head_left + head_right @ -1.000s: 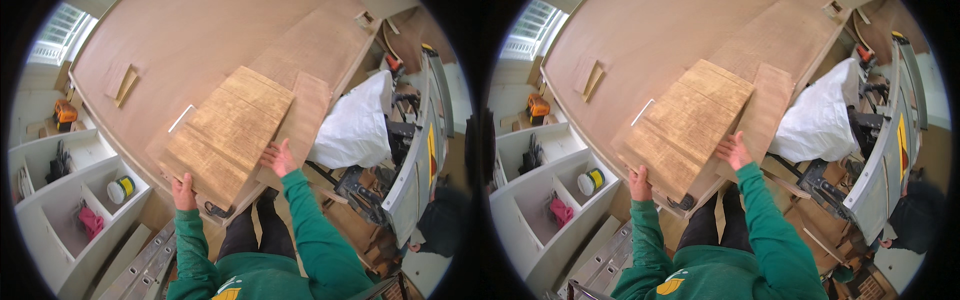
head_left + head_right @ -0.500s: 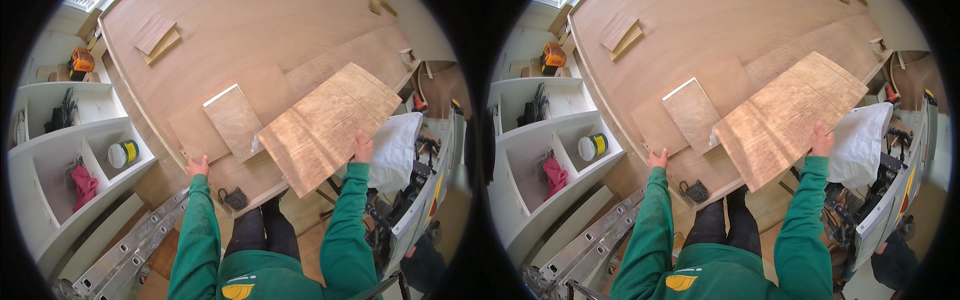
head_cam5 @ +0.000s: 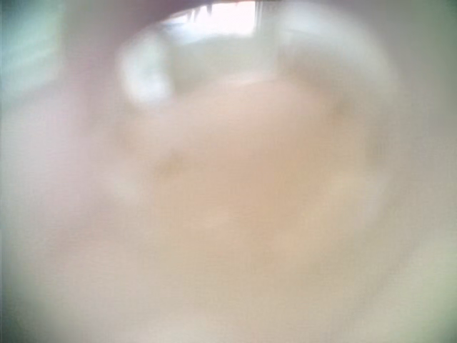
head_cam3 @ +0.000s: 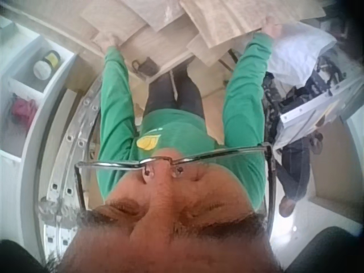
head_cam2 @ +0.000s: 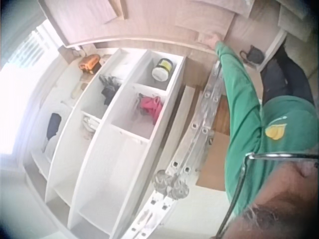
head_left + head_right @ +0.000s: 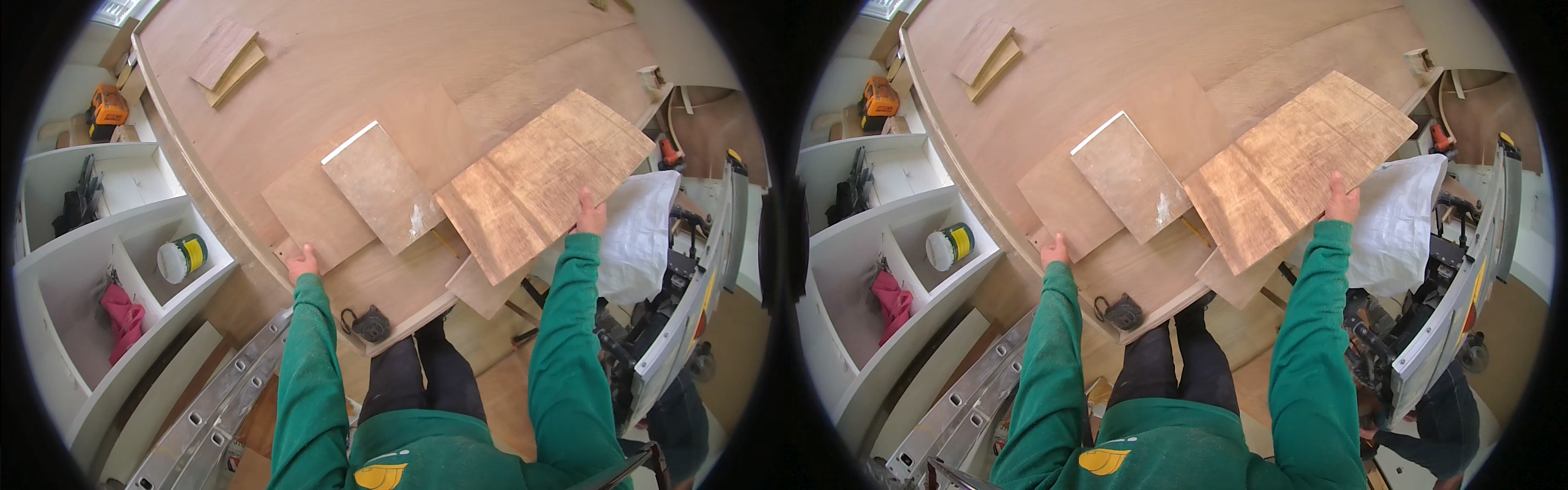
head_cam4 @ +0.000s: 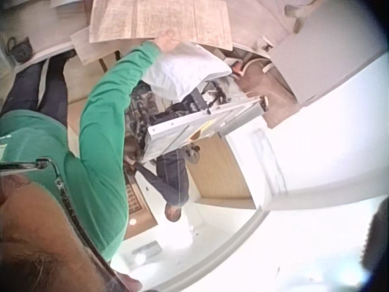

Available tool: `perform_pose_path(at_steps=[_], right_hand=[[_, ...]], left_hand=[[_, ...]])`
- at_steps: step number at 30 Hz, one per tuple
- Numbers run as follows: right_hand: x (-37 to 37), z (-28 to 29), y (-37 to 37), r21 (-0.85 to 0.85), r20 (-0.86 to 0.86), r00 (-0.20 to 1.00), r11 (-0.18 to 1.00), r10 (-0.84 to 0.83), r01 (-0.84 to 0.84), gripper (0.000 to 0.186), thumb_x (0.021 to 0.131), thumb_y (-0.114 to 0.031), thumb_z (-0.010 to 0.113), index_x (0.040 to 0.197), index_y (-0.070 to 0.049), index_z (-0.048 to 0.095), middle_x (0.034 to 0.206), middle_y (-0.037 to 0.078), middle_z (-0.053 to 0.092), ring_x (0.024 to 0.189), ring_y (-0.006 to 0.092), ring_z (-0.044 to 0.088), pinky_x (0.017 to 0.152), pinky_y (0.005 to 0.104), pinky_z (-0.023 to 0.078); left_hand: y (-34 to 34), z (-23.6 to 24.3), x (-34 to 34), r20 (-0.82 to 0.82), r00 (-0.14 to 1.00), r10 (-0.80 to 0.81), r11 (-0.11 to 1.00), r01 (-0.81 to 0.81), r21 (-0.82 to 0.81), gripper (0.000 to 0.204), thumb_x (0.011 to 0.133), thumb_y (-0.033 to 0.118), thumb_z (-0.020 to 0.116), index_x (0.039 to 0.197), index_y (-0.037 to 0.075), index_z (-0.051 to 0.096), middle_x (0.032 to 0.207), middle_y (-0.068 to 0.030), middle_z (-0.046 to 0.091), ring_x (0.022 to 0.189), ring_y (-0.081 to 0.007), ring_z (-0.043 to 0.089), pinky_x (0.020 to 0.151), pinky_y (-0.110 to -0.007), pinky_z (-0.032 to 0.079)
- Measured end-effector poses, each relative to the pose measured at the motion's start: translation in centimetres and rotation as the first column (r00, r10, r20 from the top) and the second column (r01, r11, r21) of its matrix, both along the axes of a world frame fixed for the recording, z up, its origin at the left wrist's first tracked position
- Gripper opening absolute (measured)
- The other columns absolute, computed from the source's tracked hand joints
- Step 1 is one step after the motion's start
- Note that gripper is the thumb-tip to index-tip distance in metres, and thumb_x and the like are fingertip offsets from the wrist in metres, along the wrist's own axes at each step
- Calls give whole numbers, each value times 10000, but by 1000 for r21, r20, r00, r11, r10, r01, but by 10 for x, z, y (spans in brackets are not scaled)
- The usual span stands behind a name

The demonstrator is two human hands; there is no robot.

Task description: The person feeds wooden planks into a table saw operated by another worker, then stacks the cut pieces on a nearby surface. The person handles multiple planks one at a time and places them in a pile after cutting.

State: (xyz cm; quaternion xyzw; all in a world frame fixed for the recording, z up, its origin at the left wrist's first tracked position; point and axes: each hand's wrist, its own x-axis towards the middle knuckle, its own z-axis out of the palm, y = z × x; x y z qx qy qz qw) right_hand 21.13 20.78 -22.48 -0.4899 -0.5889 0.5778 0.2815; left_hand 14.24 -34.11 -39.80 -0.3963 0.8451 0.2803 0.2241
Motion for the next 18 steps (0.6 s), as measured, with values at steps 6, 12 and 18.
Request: perform_pose_path(at_steps=[6, 12, 18], right_hand=[[0, -11, 14, -13, -102, 994, 999, 38, -40, 443, 856, -91, 609, 1243, 41, 438, 1169, 147, 544, 1002, 231, 559, 867, 348, 462], [6, -22, 14, -7, -68, 996, 998, 63, -64, 499, 858, -104, 610, 1287, 33, 395, 1192, 151, 528, 1057, 249, 535, 898, 360, 453], [19, -30, 41, -124, -91, 995, 991, 48, -59, 498, 849, -115, 631, 1264, 27, 395, 1180, 150, 532, 1025, 265, 557, 882, 372, 477]], left_hand=[[-3, -39, 6, -63, 993, 99, 993, -94, 72, 783, 663, 586, 709, 963, -126, 579, 1060, -296, 576, 1019, -363, 560, 886, -405, 442], [13, -36, 16, -114, 980, 163, 987, -161, 28, 901, 654, 621, 706, 1069, -157, 523, 1139, -286, 546, 1017, -338, 551, 889, -397, 432], [4, -19, 8, -166, 954, 251, 926, -187, 328, 868, 752, 638, 592, 1111, -148, 508, 1133, -276, 559, 1034, -346, 551, 896, -399, 422]])
